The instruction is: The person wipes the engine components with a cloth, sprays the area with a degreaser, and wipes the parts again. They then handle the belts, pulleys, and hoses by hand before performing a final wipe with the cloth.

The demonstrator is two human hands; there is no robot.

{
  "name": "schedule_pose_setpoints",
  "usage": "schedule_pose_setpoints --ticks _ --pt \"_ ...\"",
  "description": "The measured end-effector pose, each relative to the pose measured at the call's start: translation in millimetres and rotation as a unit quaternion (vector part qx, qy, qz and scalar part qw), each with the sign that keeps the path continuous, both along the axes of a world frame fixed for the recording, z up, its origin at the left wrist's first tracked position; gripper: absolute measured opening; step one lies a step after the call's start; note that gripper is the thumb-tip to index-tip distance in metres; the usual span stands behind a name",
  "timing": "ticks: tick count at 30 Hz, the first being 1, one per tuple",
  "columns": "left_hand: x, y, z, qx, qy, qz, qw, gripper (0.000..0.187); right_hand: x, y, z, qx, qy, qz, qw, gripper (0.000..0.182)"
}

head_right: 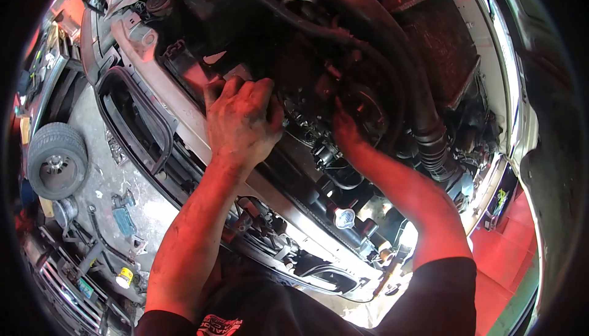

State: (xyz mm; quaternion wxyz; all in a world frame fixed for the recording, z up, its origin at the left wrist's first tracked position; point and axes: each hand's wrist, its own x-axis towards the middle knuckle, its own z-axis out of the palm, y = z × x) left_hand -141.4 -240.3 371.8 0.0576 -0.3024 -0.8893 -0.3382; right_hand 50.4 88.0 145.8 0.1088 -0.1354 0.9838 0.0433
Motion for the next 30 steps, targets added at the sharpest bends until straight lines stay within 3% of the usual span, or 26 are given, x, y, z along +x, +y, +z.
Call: schedule_pose_setpoints --ticks 22,26,30 --pt "0 2 1 0.018 0.046 0.008 0.999 0.013 -11 -37 -30 0.021 -0.018 -0.069 0.997 0.042" --pt "2 2 -1 0.003 0.046 0.007 0.999 0.013 -42 -34 -12 0.013 -0.071 -0.085 0.994 0.042" --pt "0 1 1 0.012 0.066 0.011 0.998 0.012 -47 -42 46 -0.038 -0.131 -0.126 0.983 0.042"
